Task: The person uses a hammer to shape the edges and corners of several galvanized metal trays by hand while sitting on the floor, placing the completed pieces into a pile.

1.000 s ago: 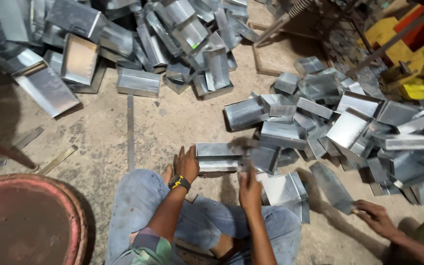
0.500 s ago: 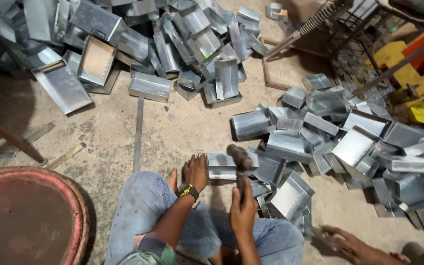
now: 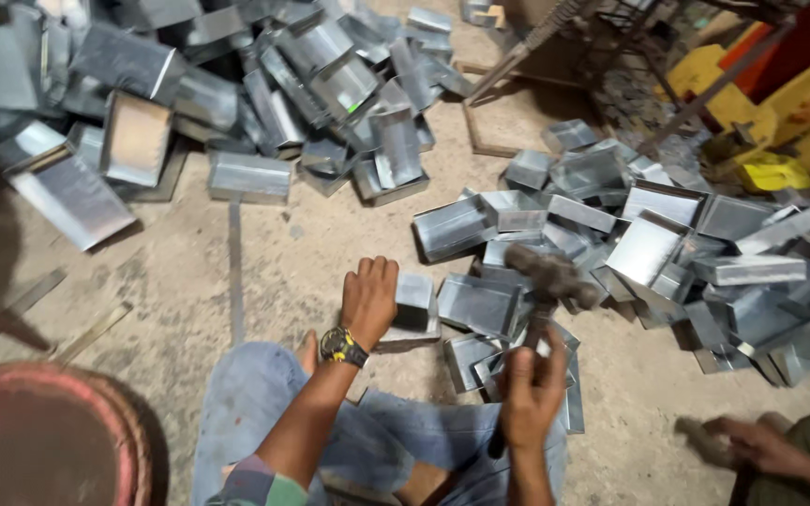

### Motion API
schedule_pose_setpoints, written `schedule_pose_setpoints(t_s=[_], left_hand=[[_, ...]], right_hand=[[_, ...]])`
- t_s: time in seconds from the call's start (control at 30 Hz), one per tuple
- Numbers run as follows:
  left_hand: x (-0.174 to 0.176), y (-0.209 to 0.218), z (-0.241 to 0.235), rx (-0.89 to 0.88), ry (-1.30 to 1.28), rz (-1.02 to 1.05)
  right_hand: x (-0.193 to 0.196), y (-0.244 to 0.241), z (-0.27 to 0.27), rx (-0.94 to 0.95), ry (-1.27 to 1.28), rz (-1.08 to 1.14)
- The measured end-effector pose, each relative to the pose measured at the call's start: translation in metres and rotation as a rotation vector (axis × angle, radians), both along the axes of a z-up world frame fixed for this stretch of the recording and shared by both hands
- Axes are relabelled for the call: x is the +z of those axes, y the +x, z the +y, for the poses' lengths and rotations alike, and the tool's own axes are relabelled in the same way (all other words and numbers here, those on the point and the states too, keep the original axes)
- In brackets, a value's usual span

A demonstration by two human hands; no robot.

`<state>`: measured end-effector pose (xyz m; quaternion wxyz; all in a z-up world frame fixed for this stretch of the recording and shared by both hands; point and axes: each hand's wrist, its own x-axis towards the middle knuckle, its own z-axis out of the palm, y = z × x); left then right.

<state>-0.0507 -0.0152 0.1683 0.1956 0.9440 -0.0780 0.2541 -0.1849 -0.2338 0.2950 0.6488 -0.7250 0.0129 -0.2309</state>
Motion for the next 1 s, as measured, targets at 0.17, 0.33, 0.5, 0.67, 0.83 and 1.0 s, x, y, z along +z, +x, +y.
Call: schedule_pose_setpoints(t_s=[0.17, 0.33, 0.5, 0.67, 0.83, 1.0], left_hand=[[0.046, -0.006, -0.019, 0.013, 0.239, -0.013], [0.048, -0.002, -0.020, -0.006, 0.259, 0.020], [0.047, -0.003, -0.021, -0.001, 0.241, 0.022], [0.050, 0.004, -0.021, 0.006, 0.242, 0.028], [0.046, -0.004, -0.020, -0.006, 0.236, 0.056], [0.053, -0.004, -0.022, 0.012, 0.197, 0.069]], right_hand=[[0.045, 0.011, -0.016, 0.068, 0.156, -0.412], [-0.012, 0.048, -0.015, 0.097, -0.028, -0.245], [-0.007, 0.053, -0.014, 0.201, -0.768, 0.344], [0.033, 0.029, -0.016, 0.081, -0.536, 0.159], [-0.001, 0.027, -0.005, -0.099, -0.367, 0.055], [-0.015, 0.045, -0.020, 0.132, -0.822, 0.320]])
